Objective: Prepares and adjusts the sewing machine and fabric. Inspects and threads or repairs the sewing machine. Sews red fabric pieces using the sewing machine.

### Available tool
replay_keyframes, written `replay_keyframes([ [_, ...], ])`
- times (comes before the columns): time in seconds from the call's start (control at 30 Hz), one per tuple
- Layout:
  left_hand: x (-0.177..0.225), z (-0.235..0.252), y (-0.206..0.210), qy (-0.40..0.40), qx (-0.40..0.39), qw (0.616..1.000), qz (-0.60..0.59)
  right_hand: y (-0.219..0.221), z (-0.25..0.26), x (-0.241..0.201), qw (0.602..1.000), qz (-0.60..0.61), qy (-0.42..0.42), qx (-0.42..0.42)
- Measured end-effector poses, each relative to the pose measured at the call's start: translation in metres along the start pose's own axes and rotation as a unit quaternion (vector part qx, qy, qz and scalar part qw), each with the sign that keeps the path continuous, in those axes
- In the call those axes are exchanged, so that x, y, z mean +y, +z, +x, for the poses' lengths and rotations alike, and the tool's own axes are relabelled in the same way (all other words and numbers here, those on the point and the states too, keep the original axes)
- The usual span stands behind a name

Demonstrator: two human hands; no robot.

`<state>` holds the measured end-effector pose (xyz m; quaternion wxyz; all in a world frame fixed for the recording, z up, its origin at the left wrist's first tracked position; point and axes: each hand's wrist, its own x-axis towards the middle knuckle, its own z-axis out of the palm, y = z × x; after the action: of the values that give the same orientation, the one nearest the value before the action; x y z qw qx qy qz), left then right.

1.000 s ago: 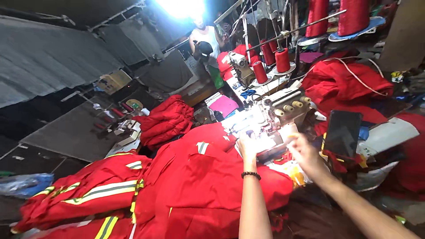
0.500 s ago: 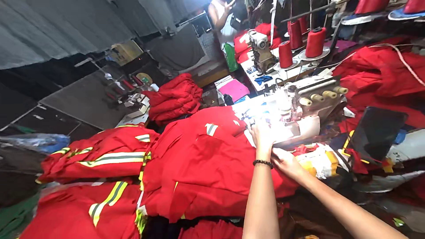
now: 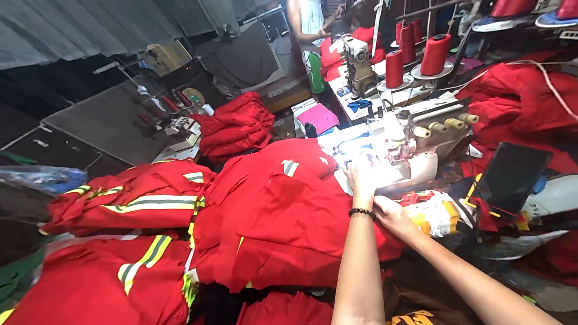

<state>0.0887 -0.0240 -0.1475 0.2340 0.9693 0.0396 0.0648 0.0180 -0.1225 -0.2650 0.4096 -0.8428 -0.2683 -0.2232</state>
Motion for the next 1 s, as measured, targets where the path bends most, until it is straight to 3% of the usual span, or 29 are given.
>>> replay_keyframes([
  [1.0, -0.0013, -0.0017, -0.0021, 0.0, 0.008, 1.0, -0.017, -0.0006, -0.0023, -0.0025, 1.0, 0.014, 0.002, 0.007],
])
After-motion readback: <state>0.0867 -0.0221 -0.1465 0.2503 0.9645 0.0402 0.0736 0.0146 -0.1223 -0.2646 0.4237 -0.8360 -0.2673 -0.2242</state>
